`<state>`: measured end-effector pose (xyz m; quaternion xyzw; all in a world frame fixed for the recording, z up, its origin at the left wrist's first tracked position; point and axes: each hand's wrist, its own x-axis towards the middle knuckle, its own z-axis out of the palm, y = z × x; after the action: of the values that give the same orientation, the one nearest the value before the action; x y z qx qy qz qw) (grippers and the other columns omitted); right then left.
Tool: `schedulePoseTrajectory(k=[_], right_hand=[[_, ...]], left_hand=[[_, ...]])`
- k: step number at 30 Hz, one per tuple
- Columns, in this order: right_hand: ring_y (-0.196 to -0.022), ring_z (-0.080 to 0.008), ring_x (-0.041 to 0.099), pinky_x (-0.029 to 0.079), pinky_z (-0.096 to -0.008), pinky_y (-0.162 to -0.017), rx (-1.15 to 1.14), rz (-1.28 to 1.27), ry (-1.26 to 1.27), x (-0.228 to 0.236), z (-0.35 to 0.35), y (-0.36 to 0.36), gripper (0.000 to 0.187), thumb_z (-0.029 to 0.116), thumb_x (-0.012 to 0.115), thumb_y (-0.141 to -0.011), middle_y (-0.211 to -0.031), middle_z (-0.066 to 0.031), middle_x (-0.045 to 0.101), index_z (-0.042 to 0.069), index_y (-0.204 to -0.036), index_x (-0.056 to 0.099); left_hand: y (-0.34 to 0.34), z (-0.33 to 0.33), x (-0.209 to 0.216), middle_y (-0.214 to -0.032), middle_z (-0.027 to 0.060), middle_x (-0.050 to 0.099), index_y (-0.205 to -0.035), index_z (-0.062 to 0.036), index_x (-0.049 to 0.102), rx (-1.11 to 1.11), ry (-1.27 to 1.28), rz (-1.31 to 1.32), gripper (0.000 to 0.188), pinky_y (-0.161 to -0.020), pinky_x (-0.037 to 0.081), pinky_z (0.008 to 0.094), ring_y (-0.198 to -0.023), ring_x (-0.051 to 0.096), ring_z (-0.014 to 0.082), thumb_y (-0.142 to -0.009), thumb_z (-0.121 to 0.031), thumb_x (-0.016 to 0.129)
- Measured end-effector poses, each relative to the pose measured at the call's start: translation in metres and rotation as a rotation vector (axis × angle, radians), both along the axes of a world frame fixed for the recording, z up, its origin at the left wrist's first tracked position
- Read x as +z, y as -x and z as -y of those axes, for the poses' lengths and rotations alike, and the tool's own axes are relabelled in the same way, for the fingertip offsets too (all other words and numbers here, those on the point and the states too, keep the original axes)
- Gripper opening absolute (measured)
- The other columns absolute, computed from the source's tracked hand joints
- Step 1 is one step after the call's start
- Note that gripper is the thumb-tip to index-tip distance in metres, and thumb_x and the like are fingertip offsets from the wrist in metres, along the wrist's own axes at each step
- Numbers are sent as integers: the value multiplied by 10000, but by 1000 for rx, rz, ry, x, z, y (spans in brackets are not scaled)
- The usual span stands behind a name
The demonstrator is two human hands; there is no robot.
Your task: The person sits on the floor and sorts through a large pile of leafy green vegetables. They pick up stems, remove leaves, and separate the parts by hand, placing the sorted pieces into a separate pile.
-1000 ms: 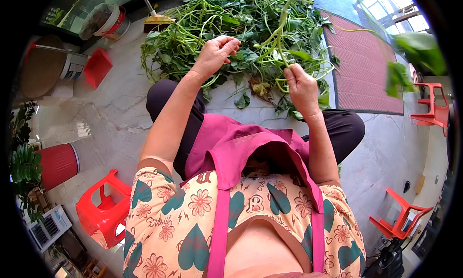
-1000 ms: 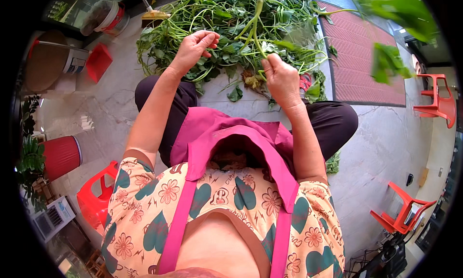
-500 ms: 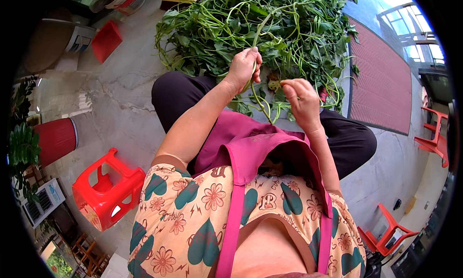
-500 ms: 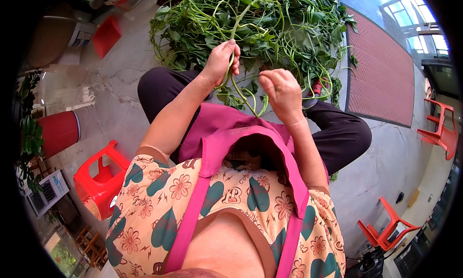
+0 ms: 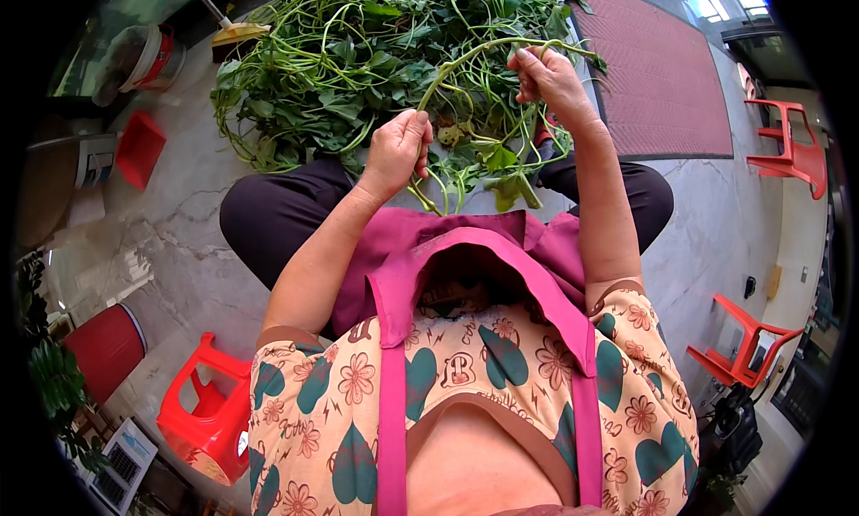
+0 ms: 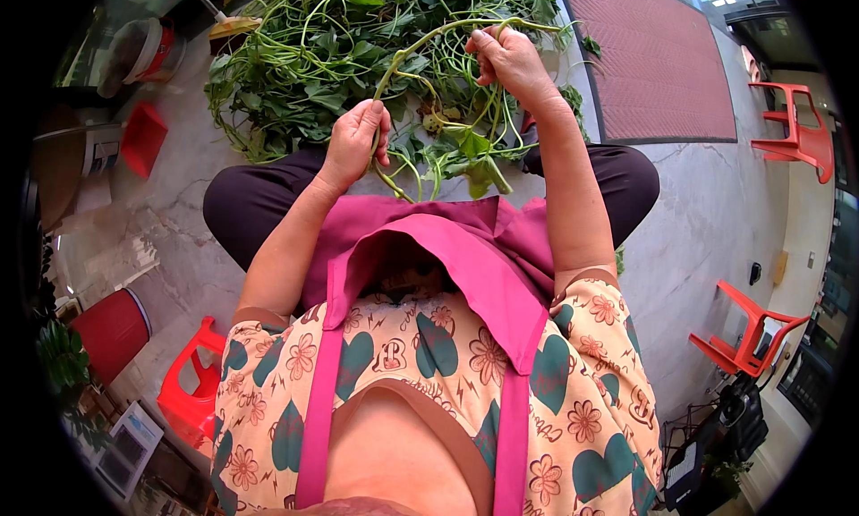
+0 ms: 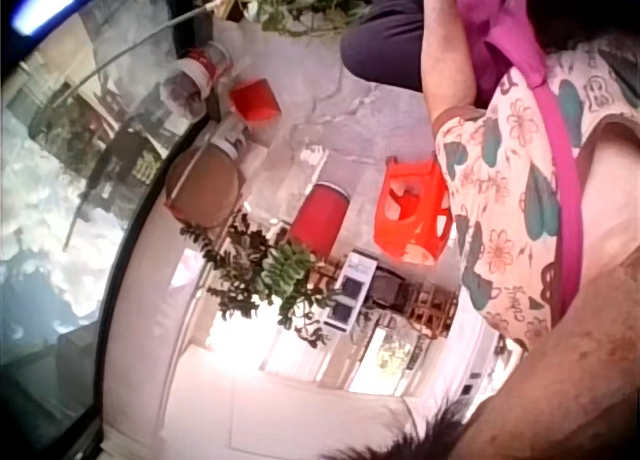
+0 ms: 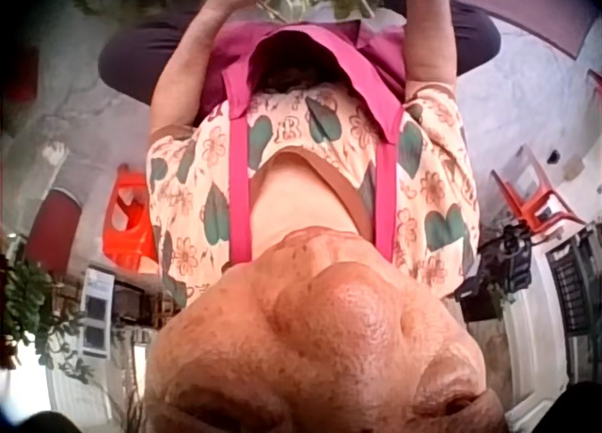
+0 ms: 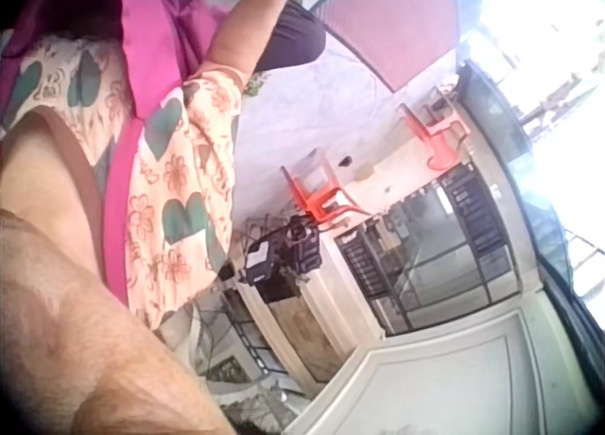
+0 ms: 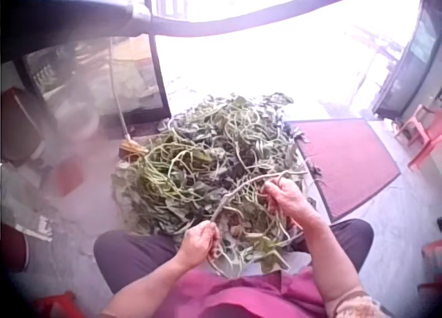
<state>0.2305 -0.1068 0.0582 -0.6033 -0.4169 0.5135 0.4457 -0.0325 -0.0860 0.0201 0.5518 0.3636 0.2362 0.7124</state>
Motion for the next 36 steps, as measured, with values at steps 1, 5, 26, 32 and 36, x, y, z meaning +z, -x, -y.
schedulePoseTrajectory(k=[1, 5, 26, 32, 36], right_hand=[[-531, -97, 541, 462, -251, -524, -18, 196, -51, -1, 3, -2, 261, 300, 492, -924, -626, 6, 549, 49, -887, 556], [-574, -261, 601, 483, -381, -554, 9, 1149, -214, -7, 13, -18, 232, 257, 462, -916, -676, -97, 608, 49, -847, 538], [-661, -135, 534, 448, -276, -637, -55, 514, -549, -73, 3, 83, 280, 248, 412, -956, -699, -42, 555, 50, -1083, 563], [-769, -360, 599, 475, -426, -646, 13, 1039, -188, -59, -2, 80, 139, 132, 505, -837, -862, -159, 627, 72, -952, 555], [-818, -372, 605, 478, -468, -704, 52, 1112, 33, -87, -16, 65, 184, 218, 459, -856, -882, -165, 635, 95, -946, 561]], left_hand=[[1, 0, 0, -559, -8, 419, -744, -56, 467, 6, 12, -1, 355, -389, 413, 217, -451, 432, 66, -956, -333, 402], [7, 0, 10, -533, -19, 397, -697, -61, 465, -60, -254, -173, 360, -389, 333, 235, -445, 388, 65, -957, -303, 406], [3, -7, 2, -617, 3, 431, -778, -69, 472, -30, 403, 114, 351, -385, 403, 221, -501, 440, 84, -946, -369, 403], [11, -4, 2, -637, 6, 454, -785, -60, 498, -9, 294, 45, 336, -407, 423, 212, -540, 467, 79, -951, -338, 407], [-6, -1, -19, -660, 6, 464, -764, -66, 501, -29, 307, -17, 314, -436, 456, 221, -567, 474, 81, -949, -306, 419]])
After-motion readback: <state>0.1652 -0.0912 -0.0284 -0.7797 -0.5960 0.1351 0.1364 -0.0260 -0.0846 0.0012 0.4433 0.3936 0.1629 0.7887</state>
